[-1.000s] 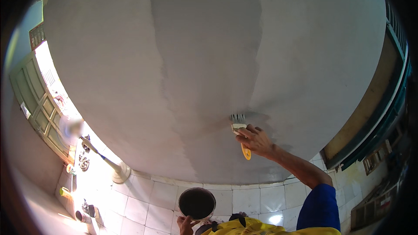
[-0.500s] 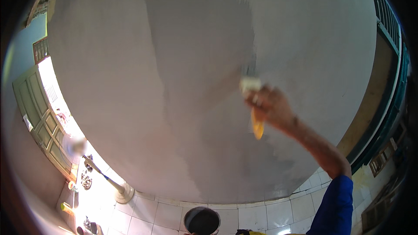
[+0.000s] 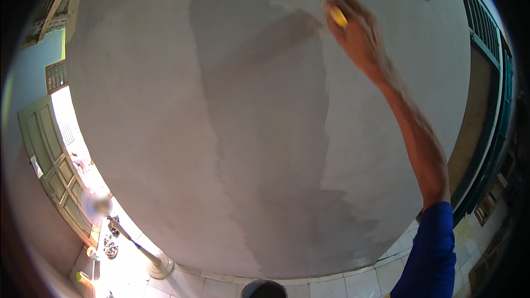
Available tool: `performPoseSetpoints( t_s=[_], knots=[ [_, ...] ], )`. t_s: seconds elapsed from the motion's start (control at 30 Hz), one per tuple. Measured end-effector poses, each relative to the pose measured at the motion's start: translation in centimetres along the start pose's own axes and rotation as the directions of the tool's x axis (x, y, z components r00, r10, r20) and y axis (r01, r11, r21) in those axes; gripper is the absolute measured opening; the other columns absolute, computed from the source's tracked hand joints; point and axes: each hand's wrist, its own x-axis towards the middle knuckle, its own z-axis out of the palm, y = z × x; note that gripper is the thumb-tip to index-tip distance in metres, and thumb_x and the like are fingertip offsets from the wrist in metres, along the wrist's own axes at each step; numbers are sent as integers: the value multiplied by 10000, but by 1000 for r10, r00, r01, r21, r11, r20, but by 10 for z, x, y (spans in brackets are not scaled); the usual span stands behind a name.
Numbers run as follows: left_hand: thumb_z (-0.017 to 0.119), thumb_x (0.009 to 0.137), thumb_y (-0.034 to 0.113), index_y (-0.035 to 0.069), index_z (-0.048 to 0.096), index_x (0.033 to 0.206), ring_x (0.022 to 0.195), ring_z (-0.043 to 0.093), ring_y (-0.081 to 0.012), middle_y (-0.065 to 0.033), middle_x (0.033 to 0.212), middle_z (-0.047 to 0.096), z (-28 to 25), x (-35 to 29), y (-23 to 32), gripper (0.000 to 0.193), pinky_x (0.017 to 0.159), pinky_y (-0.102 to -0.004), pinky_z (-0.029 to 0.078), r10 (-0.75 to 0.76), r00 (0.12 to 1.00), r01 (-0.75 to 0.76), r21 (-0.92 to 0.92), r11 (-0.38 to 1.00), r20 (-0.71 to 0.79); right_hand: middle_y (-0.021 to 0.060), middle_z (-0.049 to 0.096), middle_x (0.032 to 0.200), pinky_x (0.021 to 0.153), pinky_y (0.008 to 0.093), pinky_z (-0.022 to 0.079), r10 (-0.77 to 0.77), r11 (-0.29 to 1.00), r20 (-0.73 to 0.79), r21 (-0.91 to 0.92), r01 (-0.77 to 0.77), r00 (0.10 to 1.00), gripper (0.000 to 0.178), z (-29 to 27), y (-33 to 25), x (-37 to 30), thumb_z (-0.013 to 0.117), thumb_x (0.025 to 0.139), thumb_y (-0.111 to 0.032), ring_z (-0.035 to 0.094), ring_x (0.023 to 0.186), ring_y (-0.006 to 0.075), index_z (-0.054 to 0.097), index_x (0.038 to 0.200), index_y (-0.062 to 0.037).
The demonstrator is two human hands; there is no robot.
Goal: The person paints a wall by repeatedly dipping a brush into a paint container and applying paint to the surface in vertical and horizontal strokes.
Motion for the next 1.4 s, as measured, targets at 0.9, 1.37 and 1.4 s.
performPoseSetpoints(
  t_s=[0.9, 1.37, 1.4],
  knots=[
    [709, 835, 146, 20, 416, 897, 728, 568, -213, -101, 853, 500, -24, 24, 10, 325, 673, -503, 623, 54, 997, -50, -85, 995, 53, 169, 601, 1023, 743, 425, 521, 144, 974, -123, 193, -118, 982, 246, 133, -83, 116, 653, 852, -200, 603, 951, 331, 624, 1039, -43],
    [749, 792, 156, -17, 431, 827, 563, 477, -159, -56, 716, 422, -21, 31, 4, 363, 639, -482, 626, -20, 999, 20, 2, 1000, 41, 169, 625, 1086, 745, 467, 524, 252, 913, -361, -219, -344, 898, 225, 80, 22, 112, 590, 841, -162, 616, 931, 359, 639, 1047, -84],
    [748, 791, 149, -13, 431, 818, 543, 466, -153, -44, 693, 410, -19, 24, 10, 356, 635, -480, 626, 17, 999, -16, -14, 1000, 32, 193, 589, 1166, 757, 462, 532, 221, 924, -334, -230, -307, 916, 242, 97, 5, 118, 582, 863, -180, 604, 976, 352, 635, 1075, -74]
  ],
)
